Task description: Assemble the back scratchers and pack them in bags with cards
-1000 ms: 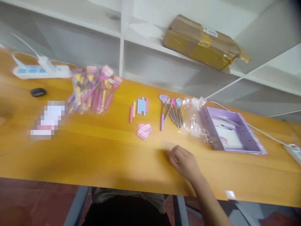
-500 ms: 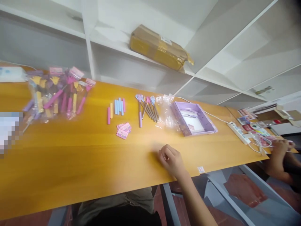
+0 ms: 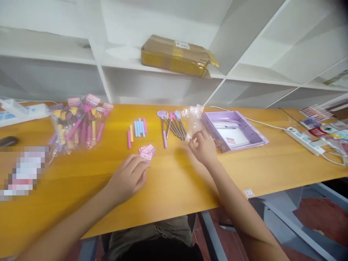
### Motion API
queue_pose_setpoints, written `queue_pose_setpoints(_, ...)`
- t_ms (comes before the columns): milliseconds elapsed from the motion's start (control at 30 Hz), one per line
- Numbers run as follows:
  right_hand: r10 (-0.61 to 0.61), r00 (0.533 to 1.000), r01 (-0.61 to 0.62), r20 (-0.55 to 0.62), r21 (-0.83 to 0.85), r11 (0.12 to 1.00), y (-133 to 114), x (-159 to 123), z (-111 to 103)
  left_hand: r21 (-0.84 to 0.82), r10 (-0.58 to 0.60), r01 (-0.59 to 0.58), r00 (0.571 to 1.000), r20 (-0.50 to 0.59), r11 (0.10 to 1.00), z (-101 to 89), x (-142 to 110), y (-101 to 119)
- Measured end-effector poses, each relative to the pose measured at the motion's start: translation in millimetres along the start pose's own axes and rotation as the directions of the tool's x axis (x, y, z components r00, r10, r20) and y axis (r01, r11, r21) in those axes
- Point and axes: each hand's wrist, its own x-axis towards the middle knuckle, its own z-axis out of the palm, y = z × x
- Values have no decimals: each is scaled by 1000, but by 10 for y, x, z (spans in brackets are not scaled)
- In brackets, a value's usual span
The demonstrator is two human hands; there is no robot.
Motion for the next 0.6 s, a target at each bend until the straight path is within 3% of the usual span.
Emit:
queue_pose_setpoints(100,263,964,-266,-34,-122,956,247,399,201,110,-8,-3,995,99,994,208,410,-68)
queue_pose_setpoints(200,374,926,-362,59,-153,920,413,587,412,176,-83,49,978,190,983,443,798,-86)
queue_pose_setpoints(300,341,934,-324,108,-146,935,497,600,537,274,-220,156,949,224,949,643,1025,-48)
queue_pose_setpoints(400,318,948,-311,19,-158,937,483,552,526,365,-371,278,903,215,889,838,1189,-6)
queue_pose_setpoints(500,260,964,-265,-57,-142,954,320,551,424,375,-439,341,872,217,862,1009,1361,-28)
queue_pose_setpoints(600,204,968,-200,146,-42,979,37,650,338,378,-477,372,845,240,848,1120,1485,-112)
